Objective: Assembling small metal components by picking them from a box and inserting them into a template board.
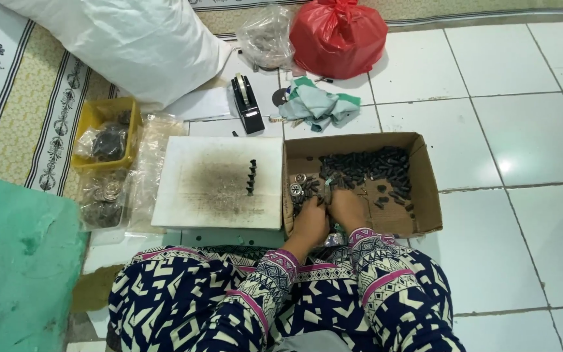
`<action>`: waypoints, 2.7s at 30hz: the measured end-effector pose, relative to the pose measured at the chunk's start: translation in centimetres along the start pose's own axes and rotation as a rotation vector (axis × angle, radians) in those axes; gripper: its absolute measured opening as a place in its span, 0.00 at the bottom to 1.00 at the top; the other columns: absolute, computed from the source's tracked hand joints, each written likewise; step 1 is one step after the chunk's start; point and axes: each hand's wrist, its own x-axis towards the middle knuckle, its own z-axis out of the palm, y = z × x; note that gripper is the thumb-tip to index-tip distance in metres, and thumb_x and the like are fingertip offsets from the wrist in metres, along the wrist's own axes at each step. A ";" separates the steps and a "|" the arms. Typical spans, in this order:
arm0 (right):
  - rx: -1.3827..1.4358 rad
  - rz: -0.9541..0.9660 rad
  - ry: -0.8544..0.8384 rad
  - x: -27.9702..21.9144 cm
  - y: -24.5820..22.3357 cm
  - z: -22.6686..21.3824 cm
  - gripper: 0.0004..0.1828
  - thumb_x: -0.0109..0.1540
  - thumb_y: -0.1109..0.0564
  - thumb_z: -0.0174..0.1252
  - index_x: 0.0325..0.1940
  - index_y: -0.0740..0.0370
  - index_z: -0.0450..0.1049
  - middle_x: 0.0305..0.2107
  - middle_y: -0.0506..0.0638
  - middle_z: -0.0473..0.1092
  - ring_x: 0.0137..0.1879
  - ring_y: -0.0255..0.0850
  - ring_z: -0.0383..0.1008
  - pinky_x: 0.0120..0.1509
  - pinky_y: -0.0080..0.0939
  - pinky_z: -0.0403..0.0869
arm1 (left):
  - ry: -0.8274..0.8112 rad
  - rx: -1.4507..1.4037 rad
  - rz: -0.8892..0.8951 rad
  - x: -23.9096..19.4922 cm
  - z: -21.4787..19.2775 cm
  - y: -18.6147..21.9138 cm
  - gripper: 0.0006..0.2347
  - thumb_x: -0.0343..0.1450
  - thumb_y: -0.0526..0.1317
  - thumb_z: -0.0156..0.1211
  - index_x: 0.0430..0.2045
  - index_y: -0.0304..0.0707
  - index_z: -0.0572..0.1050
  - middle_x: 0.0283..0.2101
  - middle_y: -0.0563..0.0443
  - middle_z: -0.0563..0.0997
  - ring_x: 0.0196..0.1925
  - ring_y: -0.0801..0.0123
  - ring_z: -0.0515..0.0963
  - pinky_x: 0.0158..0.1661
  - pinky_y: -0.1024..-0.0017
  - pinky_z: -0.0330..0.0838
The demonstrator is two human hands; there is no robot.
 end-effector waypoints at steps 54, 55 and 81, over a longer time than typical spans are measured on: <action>0.687 -0.544 0.209 -12.1 -14.7 -5.6 0.02 0.59 0.63 0.66 0.34 0.61 0.83 0.21 0.55 0.76 0.31 0.47 0.78 0.35 0.45 0.76 | 0.335 -1.062 -0.194 -13.8 -11.9 -6.2 0.07 0.68 0.26 0.64 0.37 0.21 0.82 0.32 0.31 0.84 0.35 0.57 0.86 0.34 0.65 0.86; 0.684 -0.547 0.206 -12.1 -14.8 -5.8 0.02 0.59 0.63 0.66 0.34 0.61 0.83 0.21 0.55 0.76 0.31 0.47 0.78 0.35 0.45 0.76 | 0.339 -1.065 -0.195 -13.8 -11.8 -6.4 0.07 0.68 0.26 0.64 0.37 0.21 0.82 0.32 0.31 0.84 0.35 0.57 0.86 0.34 0.65 0.86; 0.585 -0.430 0.127 -6.3 -18.0 -5.3 0.06 0.59 0.57 0.68 0.40 0.58 0.84 0.28 0.55 0.79 0.37 0.46 0.81 0.39 0.41 0.80 | 0.504 -1.021 -0.217 -11.3 -13.7 -9.4 0.08 0.70 0.29 0.65 0.41 0.33 0.84 0.35 0.34 0.86 0.38 0.54 0.87 0.36 0.68 0.87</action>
